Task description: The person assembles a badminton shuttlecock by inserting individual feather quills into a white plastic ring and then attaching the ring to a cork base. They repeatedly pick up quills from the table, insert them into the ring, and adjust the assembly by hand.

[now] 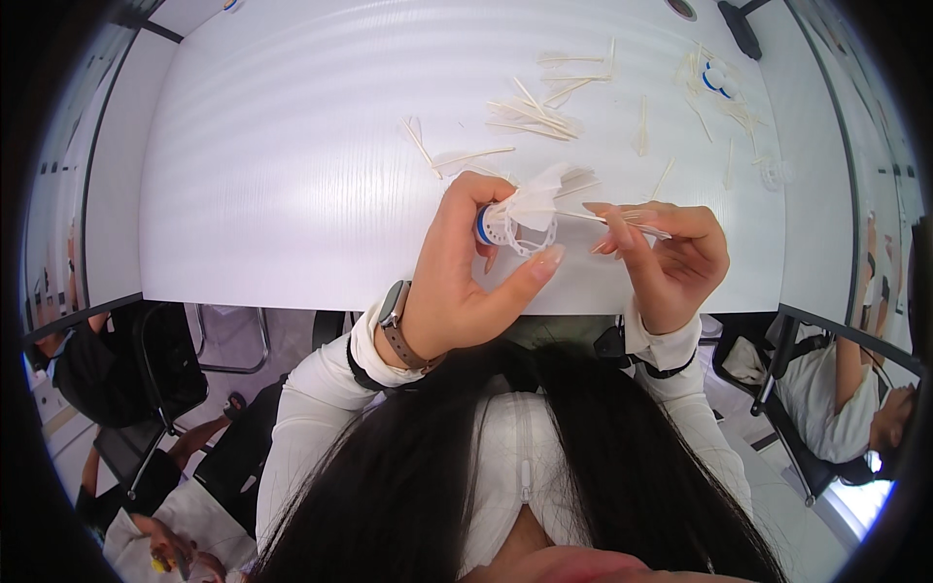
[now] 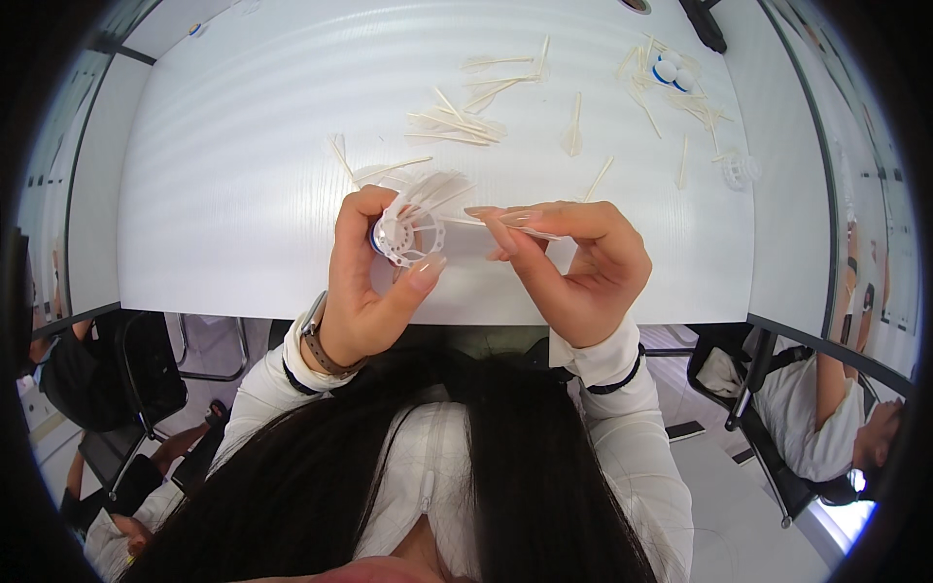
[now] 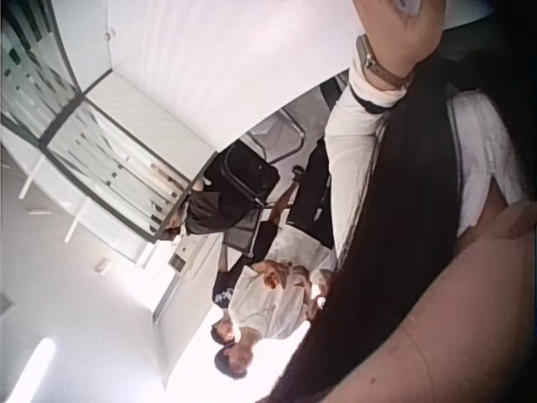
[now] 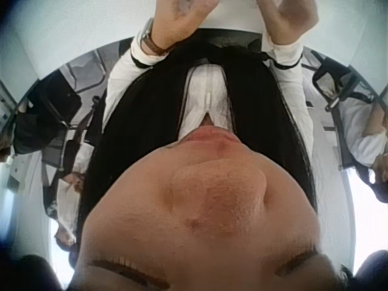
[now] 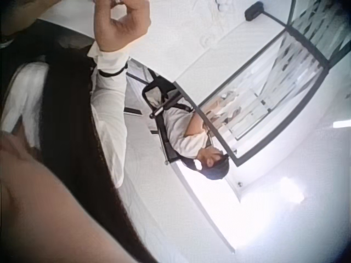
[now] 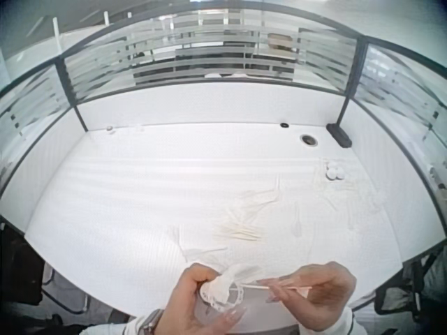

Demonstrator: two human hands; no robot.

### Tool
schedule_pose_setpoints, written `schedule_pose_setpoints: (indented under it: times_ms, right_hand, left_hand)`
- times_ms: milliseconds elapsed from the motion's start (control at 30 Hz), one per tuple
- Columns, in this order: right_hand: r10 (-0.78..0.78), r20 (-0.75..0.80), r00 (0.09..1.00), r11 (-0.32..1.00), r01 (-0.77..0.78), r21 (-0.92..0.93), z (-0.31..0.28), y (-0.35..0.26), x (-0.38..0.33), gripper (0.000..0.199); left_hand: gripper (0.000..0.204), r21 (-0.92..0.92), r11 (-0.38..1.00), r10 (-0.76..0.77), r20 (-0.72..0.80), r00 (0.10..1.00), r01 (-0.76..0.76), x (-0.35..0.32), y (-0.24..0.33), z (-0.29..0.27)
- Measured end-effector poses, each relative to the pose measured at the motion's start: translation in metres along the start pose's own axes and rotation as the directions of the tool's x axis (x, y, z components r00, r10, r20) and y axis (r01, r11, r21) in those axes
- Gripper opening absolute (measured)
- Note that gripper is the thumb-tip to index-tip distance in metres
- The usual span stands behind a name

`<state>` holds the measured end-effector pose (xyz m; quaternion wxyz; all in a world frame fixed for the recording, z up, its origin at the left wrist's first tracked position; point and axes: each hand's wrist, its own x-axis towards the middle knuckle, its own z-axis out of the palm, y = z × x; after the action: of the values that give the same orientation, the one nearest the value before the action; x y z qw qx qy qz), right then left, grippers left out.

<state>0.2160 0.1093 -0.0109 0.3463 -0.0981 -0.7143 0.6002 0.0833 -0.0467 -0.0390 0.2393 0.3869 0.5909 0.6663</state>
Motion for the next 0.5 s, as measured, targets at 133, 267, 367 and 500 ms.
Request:
schedule_pose_setpoints:
  times_ms: [133, 267, 367, 500]
  right_hand:
    - [-0.059, 0.021, 0.998, 0.996, 0.061, -0.061, -0.0011, 0.0029, 0.0010, 0.025]
    - [-0.104, 0.047, 0.993, 0.986, 0.109, -0.127, -0.0019, 0.0045, 0.0012, 0.026]
    - [-0.126, 0.056, 0.991, 0.981, 0.133, -0.145, -0.0013, 0.0057, 0.0012, 0.025]
    - [-0.094, 0.067, 0.993, 0.985, 0.102, -0.138, -0.0014, 0.0054, 0.0017, 0.023]
  left_hand:
    - [0.046, 0.010, 1.000, -0.021, -0.009, 1.000, 0.022, -0.0004, 0.0008, 0.0013]
    - [0.048, 0.011, 0.999, -0.044, -0.014, 0.999, 0.044, -0.0004, 0.0014, 0.0018]
    - [0.048, 0.032, 0.999, -0.032, -0.001, 0.999, 0.032, -0.0002, 0.0000, 0.0016]
    - [0.048, 0.000, 1.000, -0.018, 0.025, 1.000, 0.018, 0.0007, -0.0018, 0.0019]
